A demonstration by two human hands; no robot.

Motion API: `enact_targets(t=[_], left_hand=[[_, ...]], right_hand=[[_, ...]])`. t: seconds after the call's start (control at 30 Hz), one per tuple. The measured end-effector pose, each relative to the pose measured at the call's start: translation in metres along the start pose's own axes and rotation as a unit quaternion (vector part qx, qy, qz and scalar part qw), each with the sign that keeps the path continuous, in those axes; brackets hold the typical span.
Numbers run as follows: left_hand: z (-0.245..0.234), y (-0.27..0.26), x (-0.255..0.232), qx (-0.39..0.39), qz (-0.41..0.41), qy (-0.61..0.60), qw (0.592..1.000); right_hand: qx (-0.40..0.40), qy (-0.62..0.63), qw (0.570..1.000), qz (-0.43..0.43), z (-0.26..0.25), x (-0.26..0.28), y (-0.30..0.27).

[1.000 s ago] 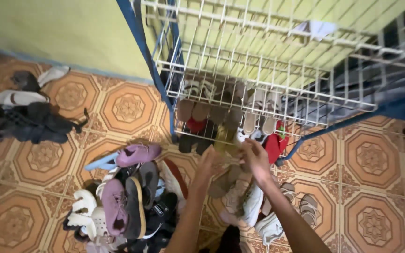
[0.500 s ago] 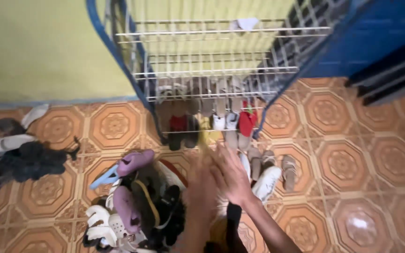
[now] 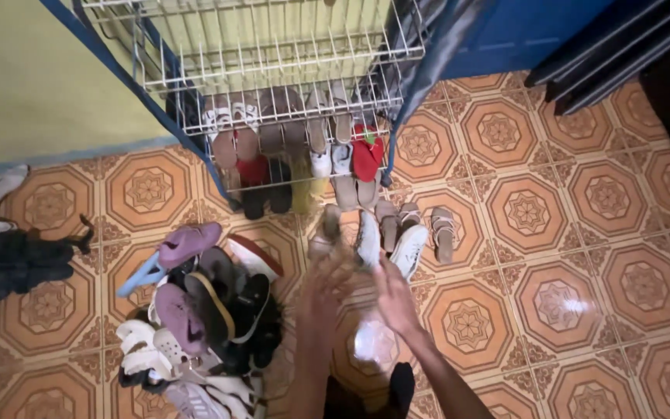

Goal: Organize various shoes on a multi-tier wire shoe rack.

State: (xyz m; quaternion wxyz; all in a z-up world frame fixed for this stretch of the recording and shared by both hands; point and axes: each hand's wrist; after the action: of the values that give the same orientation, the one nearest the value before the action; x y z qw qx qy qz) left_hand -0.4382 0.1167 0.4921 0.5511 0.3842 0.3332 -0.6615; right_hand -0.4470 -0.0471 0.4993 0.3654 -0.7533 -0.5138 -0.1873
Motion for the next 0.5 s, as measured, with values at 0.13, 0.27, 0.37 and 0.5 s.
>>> enact_targets(t=[0.13, 0.27, 0.37, 0.5], left_hand=[[-0.023, -0.077, 0.114, -0.105, -0.195, -0.250, 0.942], [0.002, -0.099, 0.145, -0.169, -0.255, -0.173, 0.936], [-0.010, -0.145, 0.216, -0.190, -0.329, -0.181, 0.907], [-0.048, -0.181, 0.339, -0.220, -0.279, -0.198, 0.914]], right_hand=[[-0.008, 0.045, 0.996, 0.082, -0.010, -0.113, -0.035], [-0.017, 0.051, 0.997, 0.046, -0.011, -0.199, -0.048], [-0.030, 0.019, 0.999, 0.033, -0.013, -0.246, -0.060], [0.004, 0.091, 0.994, 0.066, -0.022, -0.266, -0.056]])
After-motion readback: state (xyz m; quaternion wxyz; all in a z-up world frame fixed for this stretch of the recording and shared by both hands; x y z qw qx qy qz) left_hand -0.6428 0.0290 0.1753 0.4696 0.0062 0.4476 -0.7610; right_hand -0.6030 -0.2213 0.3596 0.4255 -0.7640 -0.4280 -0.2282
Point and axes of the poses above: each hand's wrist, its own y-axis towards the middle knuckle, its own z-axis out of the palm, x = y × z, and after that the axes turned 4 degrees about -y, right-handed
